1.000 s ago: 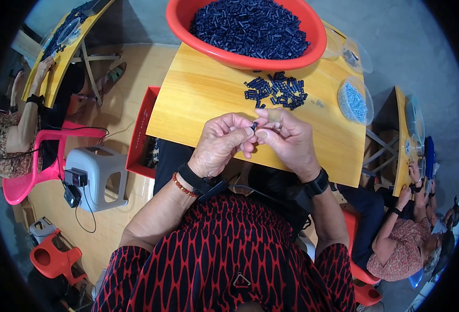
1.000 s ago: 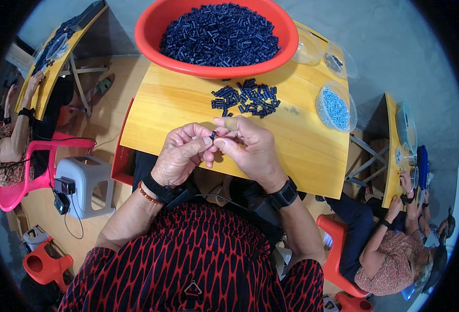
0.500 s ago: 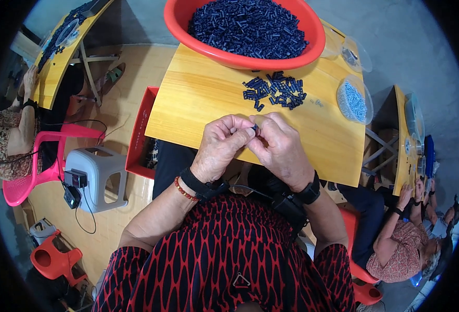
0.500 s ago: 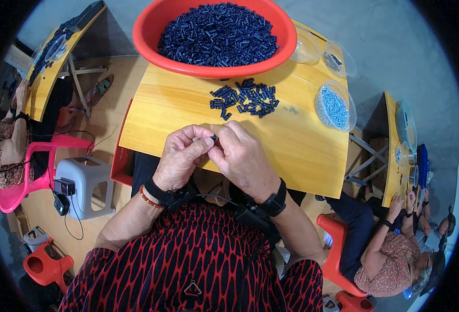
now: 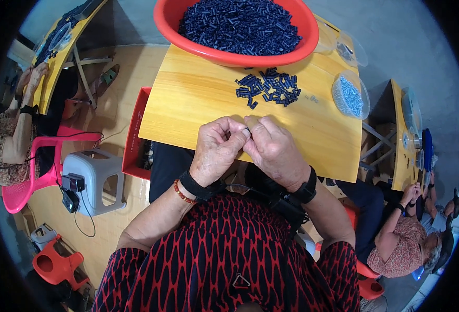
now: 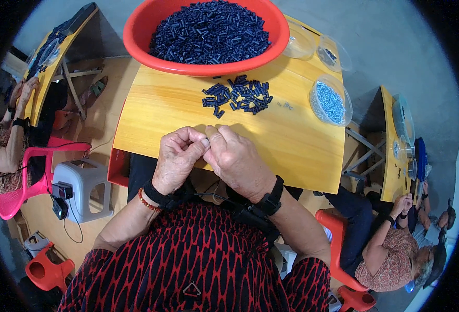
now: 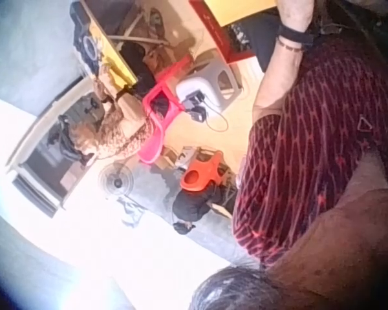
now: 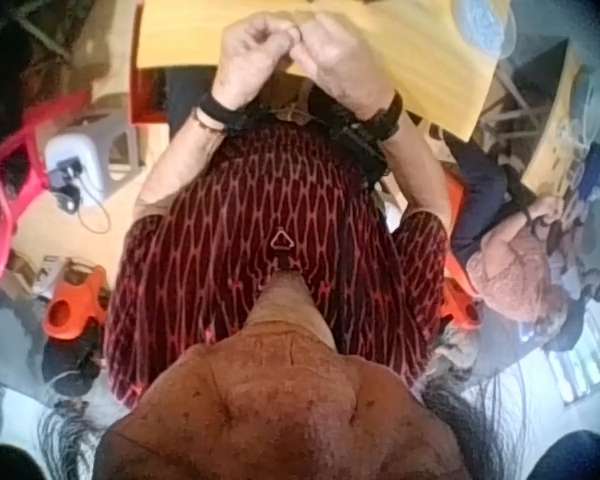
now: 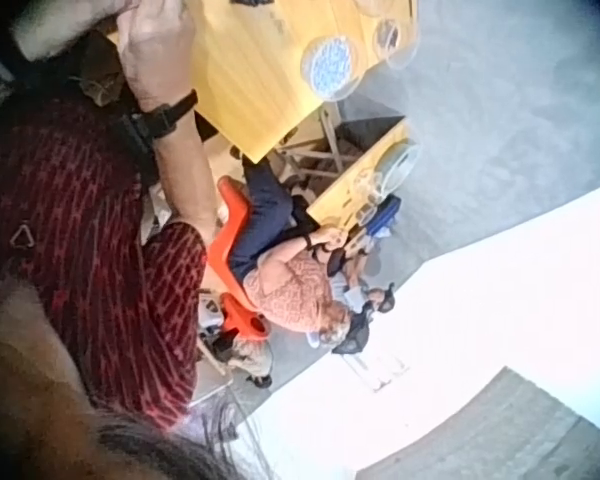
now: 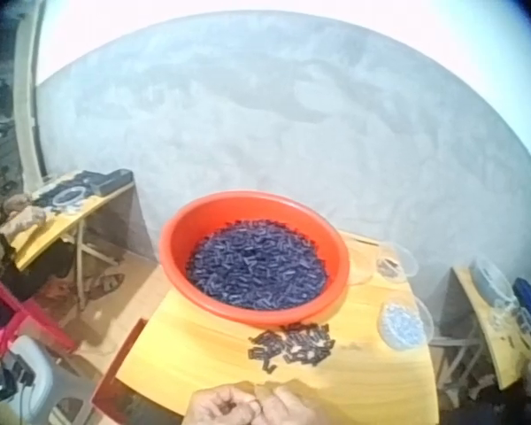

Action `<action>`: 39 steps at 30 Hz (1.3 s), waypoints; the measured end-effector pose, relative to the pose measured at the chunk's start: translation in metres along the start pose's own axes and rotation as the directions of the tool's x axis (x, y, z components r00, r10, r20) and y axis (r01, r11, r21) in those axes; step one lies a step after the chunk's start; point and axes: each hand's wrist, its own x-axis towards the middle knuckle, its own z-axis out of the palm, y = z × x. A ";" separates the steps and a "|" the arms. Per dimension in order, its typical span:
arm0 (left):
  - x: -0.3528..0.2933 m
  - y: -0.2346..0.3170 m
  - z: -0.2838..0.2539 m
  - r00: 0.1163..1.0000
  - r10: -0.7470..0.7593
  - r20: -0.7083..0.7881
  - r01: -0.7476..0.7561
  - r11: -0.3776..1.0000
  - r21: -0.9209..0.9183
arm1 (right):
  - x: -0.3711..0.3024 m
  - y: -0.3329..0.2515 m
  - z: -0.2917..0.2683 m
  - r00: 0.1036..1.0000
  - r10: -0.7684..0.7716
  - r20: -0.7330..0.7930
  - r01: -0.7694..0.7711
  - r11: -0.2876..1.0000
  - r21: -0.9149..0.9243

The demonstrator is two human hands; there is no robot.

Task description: Assemble small plastic components by hand at a workbench.

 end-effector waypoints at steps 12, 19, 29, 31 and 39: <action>0.003 -0.005 0.000 0.999 0.034 -0.035 -0.031 0.995 0.090 | -0.003 0.003 0.008 1.000 -0.003 -0.031 0.005 0.996 0.087; 0.001 0.005 -0.008 0.977 0.150 -0.150 -0.155 0.988 -0.025 | 0.008 0.054 0.021 0.944 0.288 -0.159 -0.171 0.843 0.510; -0.003 0.049 -0.099 0.516 0.526 -0.677 -0.511 0.823 0.249 | 0.020 0.051 0.008 0.990 0.139 -0.010 -0.135 0.978 0.160; -0.014 0.041 -0.122 0.506 0.454 -0.734 -0.489 0.851 0.190 | 0.018 0.051 0.007 0.990 0.139 -0.029 -0.129 0.969 0.212; -0.022 0.015 -0.151 0.449 0.058 -0.892 -0.239 0.969 -0.057 | -0.009 0.039 0.006 0.891 0.453 0.025 -0.371 0.694 0.617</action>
